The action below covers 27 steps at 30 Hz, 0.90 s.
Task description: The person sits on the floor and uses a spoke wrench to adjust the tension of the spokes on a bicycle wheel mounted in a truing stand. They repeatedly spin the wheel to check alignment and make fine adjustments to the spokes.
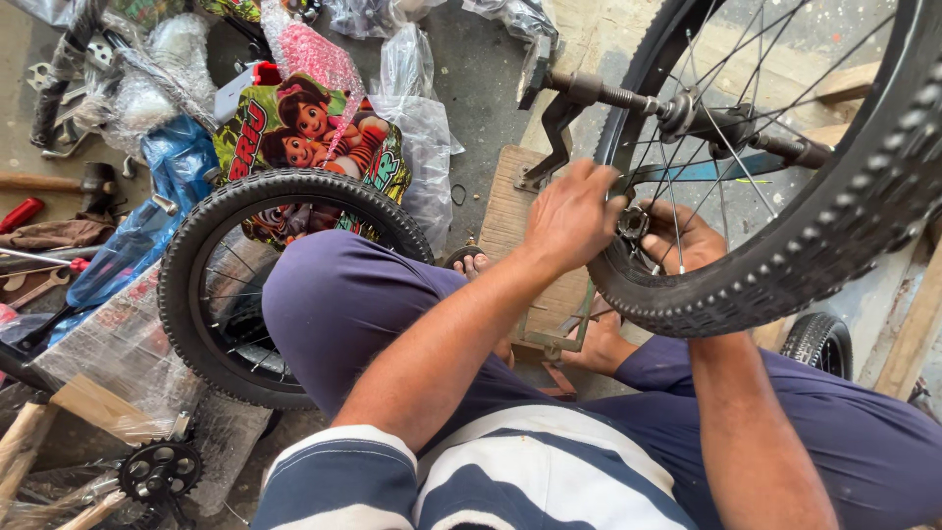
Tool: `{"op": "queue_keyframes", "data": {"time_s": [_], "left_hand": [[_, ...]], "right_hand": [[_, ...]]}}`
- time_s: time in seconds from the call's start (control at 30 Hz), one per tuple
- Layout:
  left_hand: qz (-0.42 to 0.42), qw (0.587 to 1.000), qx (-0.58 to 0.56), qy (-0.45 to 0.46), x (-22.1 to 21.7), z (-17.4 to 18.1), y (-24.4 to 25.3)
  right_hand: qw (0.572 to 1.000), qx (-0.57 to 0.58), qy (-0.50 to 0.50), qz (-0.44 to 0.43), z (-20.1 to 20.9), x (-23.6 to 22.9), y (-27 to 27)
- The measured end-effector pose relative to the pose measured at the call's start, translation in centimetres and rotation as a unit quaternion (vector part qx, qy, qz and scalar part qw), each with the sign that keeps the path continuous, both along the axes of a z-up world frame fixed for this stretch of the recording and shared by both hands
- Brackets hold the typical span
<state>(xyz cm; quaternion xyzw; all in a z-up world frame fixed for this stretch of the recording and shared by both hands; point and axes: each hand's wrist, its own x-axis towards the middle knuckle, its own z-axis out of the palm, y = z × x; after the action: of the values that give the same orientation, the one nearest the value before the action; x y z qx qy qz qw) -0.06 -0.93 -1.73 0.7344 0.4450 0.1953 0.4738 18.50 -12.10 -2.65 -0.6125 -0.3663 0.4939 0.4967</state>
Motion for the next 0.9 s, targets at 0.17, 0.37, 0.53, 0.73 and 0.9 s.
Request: {"op": "queue_keyframes", "data": {"time_s": [0.17, 0.37, 0.53, 0.73, 0.9], "left_hand": [[-0.130, 0.983, 0.048, -0.119, 1.0, 0.3, 0.0], [-0.091, 0.993, 0.079, 0.013, 3.1, 0.6, -0.7], [-0.156, 0.981, 0.048, -0.100, 2.5, -0.2, 0.5], [-0.328, 0.754, -0.454, -0.342, 0.2, -1.0, 2.7], [-0.222, 0.968, -0.104, -0.053, 1.8, 1.3, 1.7]], "right_hand": [[0.994, -0.056, 0.079, -0.058, 2.7, -1.4, -2.6], [0.910, 0.046, -0.401, 0.092, 7.8, -6.3, -5.1], [0.872, 0.017, -0.481, 0.089, 11.0, -8.0, -6.2], [0.883, -0.091, -0.459, 0.030, 15.5, -6.8, -7.4], [0.869, 0.034, -0.490, 0.059, 11.6, -7.0, -7.5]]}}
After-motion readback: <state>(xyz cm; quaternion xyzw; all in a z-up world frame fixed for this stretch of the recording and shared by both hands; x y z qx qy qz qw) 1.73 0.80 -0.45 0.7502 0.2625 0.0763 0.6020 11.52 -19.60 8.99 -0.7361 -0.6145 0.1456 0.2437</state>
